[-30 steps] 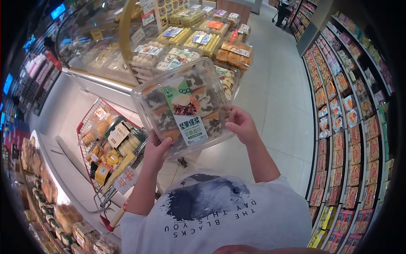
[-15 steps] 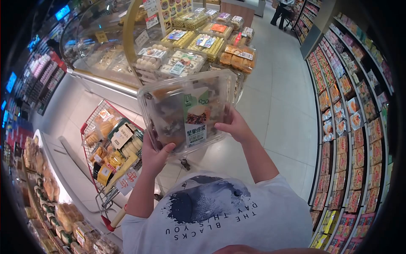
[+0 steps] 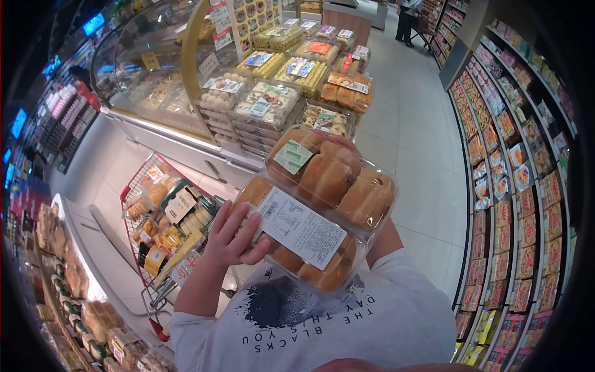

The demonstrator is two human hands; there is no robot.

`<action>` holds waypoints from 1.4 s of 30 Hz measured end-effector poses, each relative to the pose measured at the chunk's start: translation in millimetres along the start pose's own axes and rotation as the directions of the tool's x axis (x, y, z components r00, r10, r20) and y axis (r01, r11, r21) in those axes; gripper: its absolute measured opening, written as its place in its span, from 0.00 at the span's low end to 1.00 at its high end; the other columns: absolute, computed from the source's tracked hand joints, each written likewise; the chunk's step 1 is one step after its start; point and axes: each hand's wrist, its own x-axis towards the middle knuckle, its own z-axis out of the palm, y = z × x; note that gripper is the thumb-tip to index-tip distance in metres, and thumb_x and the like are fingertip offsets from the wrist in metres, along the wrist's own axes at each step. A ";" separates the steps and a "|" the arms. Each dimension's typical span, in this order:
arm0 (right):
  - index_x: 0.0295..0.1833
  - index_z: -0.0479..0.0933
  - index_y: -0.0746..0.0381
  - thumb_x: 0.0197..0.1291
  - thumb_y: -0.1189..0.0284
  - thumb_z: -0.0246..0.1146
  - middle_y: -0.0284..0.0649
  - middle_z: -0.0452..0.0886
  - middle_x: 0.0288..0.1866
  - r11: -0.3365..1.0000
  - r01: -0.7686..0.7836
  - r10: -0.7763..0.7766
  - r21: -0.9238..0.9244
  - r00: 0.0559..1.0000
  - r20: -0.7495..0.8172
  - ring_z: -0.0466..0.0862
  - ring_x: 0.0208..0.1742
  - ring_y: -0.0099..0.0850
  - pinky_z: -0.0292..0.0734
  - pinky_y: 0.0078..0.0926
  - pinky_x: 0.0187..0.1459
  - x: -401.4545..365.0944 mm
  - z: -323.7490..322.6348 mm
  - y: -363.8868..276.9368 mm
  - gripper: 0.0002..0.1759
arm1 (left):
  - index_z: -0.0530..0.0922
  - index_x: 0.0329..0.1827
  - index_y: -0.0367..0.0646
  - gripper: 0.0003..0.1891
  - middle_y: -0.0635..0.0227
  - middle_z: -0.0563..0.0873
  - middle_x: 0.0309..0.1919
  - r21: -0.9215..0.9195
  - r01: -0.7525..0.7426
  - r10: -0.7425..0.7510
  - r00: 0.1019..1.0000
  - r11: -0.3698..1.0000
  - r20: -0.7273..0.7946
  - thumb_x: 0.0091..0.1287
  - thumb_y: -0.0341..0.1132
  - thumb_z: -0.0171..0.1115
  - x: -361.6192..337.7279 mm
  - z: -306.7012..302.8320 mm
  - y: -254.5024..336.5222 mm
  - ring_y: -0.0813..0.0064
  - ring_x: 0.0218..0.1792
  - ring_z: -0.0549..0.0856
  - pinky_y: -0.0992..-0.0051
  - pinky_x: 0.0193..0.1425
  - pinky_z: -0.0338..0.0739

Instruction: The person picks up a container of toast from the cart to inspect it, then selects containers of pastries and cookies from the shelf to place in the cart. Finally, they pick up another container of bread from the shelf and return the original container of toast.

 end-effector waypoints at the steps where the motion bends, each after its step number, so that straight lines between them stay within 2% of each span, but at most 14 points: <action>1: 0.65 0.61 0.59 0.57 0.59 0.60 0.47 0.59 0.68 0.999 0.000 0.000 -0.050 1.000 0.002 0.64 0.67 0.41 0.65 0.41 0.64 0.0 0.6 -3.9 0.33 | 0.60 0.54 0.54 0.19 0.59 0.74 0.52 -0.006 0.015 -0.015 1.000 1.000 -0.027 0.62 0.34 0.57 -1.6 3.2 -0.1 0.54 0.53 0.76 0.51 0.58 0.71; 7: 0.67 0.59 0.58 0.58 0.58 0.58 0.48 0.56 0.70 0.999 0.035 -0.033 -0.038 0.998 0.060 0.62 0.68 0.42 0.64 0.42 0.65 2.2 -10.1 -3.4 0.33 | 0.63 0.52 0.51 0.18 0.55 0.74 0.54 -0.067 0.139 -0.140 0.990 0.988 -0.014 0.62 0.35 0.58 6.1 3.9 5.6 0.53 0.54 0.75 0.50 0.59 0.69; 13: 0.68 0.58 0.58 0.60 0.58 0.56 0.49 0.54 0.71 0.951 0.012 -0.083 0.308 0.972 0.220 0.60 0.69 0.43 0.63 0.41 0.65 23.3 -37.2 14.4 0.33 | 0.63 0.53 0.42 0.19 0.51 0.75 0.50 0.068 0.074 -0.081 0.991 0.995 0.106 0.60 0.29 0.57 40.9 -8.6 23.7 0.50 0.52 0.76 0.52 0.55 0.71; 15: 0.69 0.55 0.57 0.62 0.58 0.55 0.48 0.56 0.70 0.856 -0.126 0.063 0.501 0.988 0.142 0.60 0.69 0.39 0.63 0.39 0.64 10.5 -27.2 6.0 0.33 | 0.66 0.54 0.42 0.21 0.53 0.75 0.51 0.047 0.244 -0.248 0.961 0.969 0.119 0.58 0.30 0.58 48.0 -8.5 29.8 0.51 0.52 0.76 0.54 0.54 0.70; 17: 0.68 0.57 0.58 0.62 0.59 0.55 0.46 0.60 0.67 0.978 -0.206 0.205 -0.041 0.978 -0.026 0.64 0.67 0.36 0.66 0.38 0.62 7.3 -45.0 26.0 0.32 | 0.66 0.57 0.35 0.27 0.53 0.75 0.51 -0.007 0.392 -0.388 0.914 0.920 0.118 0.52 0.27 0.61 52.2 -7.2 26.3 0.53 0.52 0.75 0.57 0.52 0.70; 20: 0.65 0.59 0.59 0.60 0.62 0.57 0.41 0.66 0.62 0.929 -0.361 0.348 -0.077 0.927 -0.141 0.70 0.60 0.31 0.70 0.36 0.57 -11.2 -21.9 17.8 0.29 | 0.67 0.57 0.33 0.29 0.53 0.74 0.50 0.011 0.625 -0.615 0.764 0.780 0.196 0.48 0.26 0.62 44.2 -8.9 16.7 0.54 0.52 0.74 0.58 0.52 0.68; 22: 0.65 0.58 0.59 0.58 0.63 0.60 0.41 0.67 0.61 0.865 -0.501 0.497 0.017 0.852 -0.167 0.71 0.59 0.32 0.71 0.35 0.56 -22.9 -2.3 10.9 0.32 | 0.68 0.57 0.35 0.29 0.55 0.74 0.49 0.135 0.566 -0.580 0.807 0.813 0.112 0.47 0.23 0.60 38.1 -0.3 13.6 0.57 0.50 0.74 0.60 0.53 0.66; 23: 0.67 0.54 0.58 0.53 0.61 0.65 0.40 0.67 0.61 0.910 -0.408 0.410 0.066 0.912 -0.024 0.71 0.60 0.33 0.71 0.36 0.56 -30.6 -3.9 24.0 0.40 | 0.68 0.58 0.36 0.31 0.56 0.75 0.48 0.234 0.518 -0.550 0.830 0.823 0.096 0.45 0.22 0.60 38.4 4.1 14.1 0.58 0.49 0.75 0.61 0.53 0.66; 26: 0.65 0.55 0.61 0.58 0.52 0.60 0.43 0.69 0.59 0.993 -0.121 0.121 -0.006 0.992 -0.020 0.72 0.59 0.37 0.70 0.45 0.57 -51.1 50.1 41.1 0.37 | 0.70 0.58 0.37 0.26 0.57 0.74 0.48 0.423 0.436 -0.532 0.835 0.794 0.140 0.51 0.25 0.57 46.2 15.8 24.4 0.59 0.49 0.74 0.61 0.53 0.65; 27: 0.66 0.54 0.60 0.54 0.51 0.63 0.41 0.68 0.60 0.990 -0.126 0.131 0.057 0.987 -0.097 0.70 0.60 0.37 0.68 0.43 0.58 -50.8 61.1 42.3 0.41 | 0.70 0.57 0.37 0.25 0.56 0.74 0.48 0.446 0.432 -0.546 0.821 0.784 0.165 0.53 0.27 0.55 45.3 23.6 28.0 0.59 0.49 0.74 0.60 0.53 0.65; 30: 0.65 0.56 0.60 0.57 0.53 0.61 0.41 0.70 0.58 0.983 -0.114 0.135 0.145 0.981 -0.141 0.72 0.58 0.36 0.70 0.40 0.56 -41.7 51.5 44.2 0.37 | 0.70 0.58 0.36 0.24 0.54 0.74 0.48 0.498 0.423 -0.586 0.776 0.757 0.232 0.56 0.30 0.52 44.6 39.5 42.1 0.58 0.49 0.73 0.60 0.52 0.66; 33: 0.60 0.61 0.57 0.56 0.58 0.64 0.37 0.74 0.52 0.937 -0.209 0.293 0.278 0.906 -0.305 0.77 0.50 0.32 0.75 0.33 0.50 -38.7 31.0 54.0 0.30 | 0.68 0.60 0.35 0.26 0.52 0.74 0.49 0.601 0.273 -0.526 0.798 0.751 0.294 0.54 0.32 0.53 49.4 44.3 58.3 0.57 0.47 0.73 0.60 0.51 0.66; 36: 0.56 0.66 0.58 0.61 0.60 0.59 0.38 0.74 0.50 0.927 -0.145 0.275 0.347 0.890 -0.363 0.77 0.48 0.31 0.76 0.33 0.48 -39.8 27.9 61.1 0.22 | 0.68 0.61 0.36 0.27 0.50 0.74 0.50 0.669 0.150 -0.488 0.798 0.728 0.353 0.56 0.33 0.52 56.9 46.7 74.4 0.57 0.47 0.73 0.61 0.50 0.68; 42: 0.60 0.64 0.62 0.64 0.60 0.53 0.44 0.72 0.57 0.806 -0.197 0.276 0.557 0.959 -0.061 0.74 0.57 0.40 0.69 0.42 0.59 -37.2 -9.2 71.9 0.23 | 0.68 0.62 0.37 0.24 0.48 0.74 0.51 0.726 -0.113 -0.361 0.809 0.678 0.463 0.60 0.33 0.50 59.3 56.9 95.5 0.57 0.47 0.73 0.68 0.48 0.70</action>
